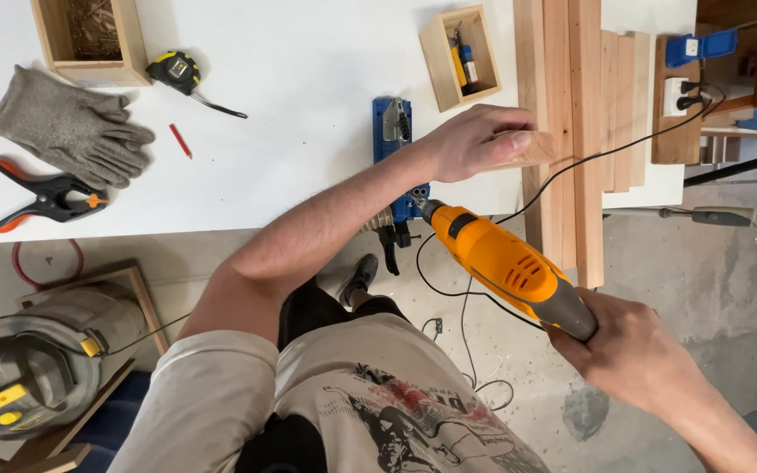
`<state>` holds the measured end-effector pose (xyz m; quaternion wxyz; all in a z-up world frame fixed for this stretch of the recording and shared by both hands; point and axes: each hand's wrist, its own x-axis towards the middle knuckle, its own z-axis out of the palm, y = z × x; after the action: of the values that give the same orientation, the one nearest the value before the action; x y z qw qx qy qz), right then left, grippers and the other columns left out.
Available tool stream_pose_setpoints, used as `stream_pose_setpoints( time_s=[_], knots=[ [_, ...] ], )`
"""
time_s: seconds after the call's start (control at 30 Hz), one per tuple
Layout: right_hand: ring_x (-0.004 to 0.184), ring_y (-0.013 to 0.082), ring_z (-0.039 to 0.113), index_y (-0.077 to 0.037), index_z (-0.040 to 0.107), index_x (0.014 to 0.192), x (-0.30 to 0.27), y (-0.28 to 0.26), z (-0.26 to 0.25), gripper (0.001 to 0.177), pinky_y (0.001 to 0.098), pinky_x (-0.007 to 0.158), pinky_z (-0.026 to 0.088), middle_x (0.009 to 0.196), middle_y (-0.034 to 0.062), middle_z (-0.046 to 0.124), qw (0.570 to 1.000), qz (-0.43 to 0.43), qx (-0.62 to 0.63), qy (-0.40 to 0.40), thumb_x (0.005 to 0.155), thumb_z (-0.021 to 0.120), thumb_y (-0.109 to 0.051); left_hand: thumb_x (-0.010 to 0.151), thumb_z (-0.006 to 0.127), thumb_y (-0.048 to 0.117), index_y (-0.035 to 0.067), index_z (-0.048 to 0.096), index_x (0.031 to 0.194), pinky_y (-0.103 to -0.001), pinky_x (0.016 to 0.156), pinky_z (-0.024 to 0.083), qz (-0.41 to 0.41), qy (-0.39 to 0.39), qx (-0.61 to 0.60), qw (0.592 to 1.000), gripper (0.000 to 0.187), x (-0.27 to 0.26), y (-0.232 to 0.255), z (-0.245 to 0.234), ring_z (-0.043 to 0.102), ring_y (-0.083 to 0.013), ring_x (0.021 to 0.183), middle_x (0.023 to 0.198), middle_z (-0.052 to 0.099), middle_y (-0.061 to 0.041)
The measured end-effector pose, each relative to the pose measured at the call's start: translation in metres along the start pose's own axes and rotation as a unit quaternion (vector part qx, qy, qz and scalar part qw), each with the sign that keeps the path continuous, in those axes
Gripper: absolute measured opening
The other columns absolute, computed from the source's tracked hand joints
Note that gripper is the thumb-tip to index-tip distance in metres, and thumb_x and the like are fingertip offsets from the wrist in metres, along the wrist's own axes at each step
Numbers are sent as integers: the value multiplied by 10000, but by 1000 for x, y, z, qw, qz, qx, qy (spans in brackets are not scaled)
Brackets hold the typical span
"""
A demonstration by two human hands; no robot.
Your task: The person uses a corded drill with a pocket-hole jig to drill angled holes into several small wooden planks. They repeatedly clamp each plank, drill, release, and swap to the next piece, finishing with a final plank by the end of the clip.
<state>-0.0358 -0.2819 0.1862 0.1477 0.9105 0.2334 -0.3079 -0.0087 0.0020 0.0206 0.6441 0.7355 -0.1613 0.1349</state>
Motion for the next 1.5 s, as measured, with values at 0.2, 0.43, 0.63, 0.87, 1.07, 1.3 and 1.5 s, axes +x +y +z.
stream_pose_setpoints(
  time_s=[0.2, 0.43, 0.63, 0.87, 1.07, 1.3, 1.5],
  knots=[
    [710, 267, 671, -253, 673, 984, 36, -30, 8, 211, 381, 684, 520, 744, 48, 719, 999, 21, -5, -41, 820, 647, -383, 973, 310, 497, 121, 536, 875, -328, 615, 330, 9, 1, -19, 1000, 450, -1, 5, -1, 448, -139, 638, 705, 462, 9],
    [614, 264, 611, -187, 660, 868, 44, -29, 18, 170, 366, 614, 498, 670, 66, 689, 998, 42, 16, -45, 796, 645, -339, 964, 292, 583, 114, 562, 883, -343, 630, 346, 14, 5, -19, 1000, 548, -2, 13, -1, 488, -174, 675, 723, 524, -10],
    [605, 221, 556, -156, 635, 803, 45, -21, 29, 150, 339, 603, 464, 662, 54, 657, 995, 56, 59, -52, 792, 682, -297, 947, 256, 669, 118, 564, 900, -322, 612, 363, 17, -3, -23, 1000, 633, -3, 16, -3, 504, -161, 662, 725, 546, 7],
    [649, 277, 617, -215, 608, 829, 54, -3, 40, 166, 385, 640, 501, 678, 28, 684, 999, 16, 2, -48, 746, 686, -337, 929, 222, 694, 135, 581, 940, -338, 650, 428, 8, 2, -19, 1000, 665, -3, 16, 1, 593, -182, 734, 805, 633, 5],
    [623, 280, 606, -224, 592, 826, 61, 4, 45, 189, 393, 630, 507, 656, 5, 673, 999, -15, -10, -29, 728, 698, -345, 936, 260, 655, 135, 552, 915, -332, 638, 398, 8, -1, -24, 1000, 597, -4, 13, 3, 533, -176, 699, 772, 579, 11],
    [687, 297, 645, -241, 620, 890, 61, -7, 35, 199, 406, 722, 520, 684, 11, 699, 999, -3, -35, -38, 761, 665, -385, 922, 227, 699, 132, 562, 896, -335, 630, 380, 3, -1, -20, 1000, 659, -4, 19, -1, 529, -176, 664, 722, 561, 0],
    [659, 304, 730, -100, 680, 810, 48, -24, 16, 267, 367, 616, 589, 635, 93, 676, 998, -49, 18, 23, 799, 732, -362, 977, 342, 647, 148, 620, 973, -429, 661, 515, 37, 26, -64, 997, 571, 0, -17, 8, 619, -268, 771, 765, 593, -67]
  ],
)
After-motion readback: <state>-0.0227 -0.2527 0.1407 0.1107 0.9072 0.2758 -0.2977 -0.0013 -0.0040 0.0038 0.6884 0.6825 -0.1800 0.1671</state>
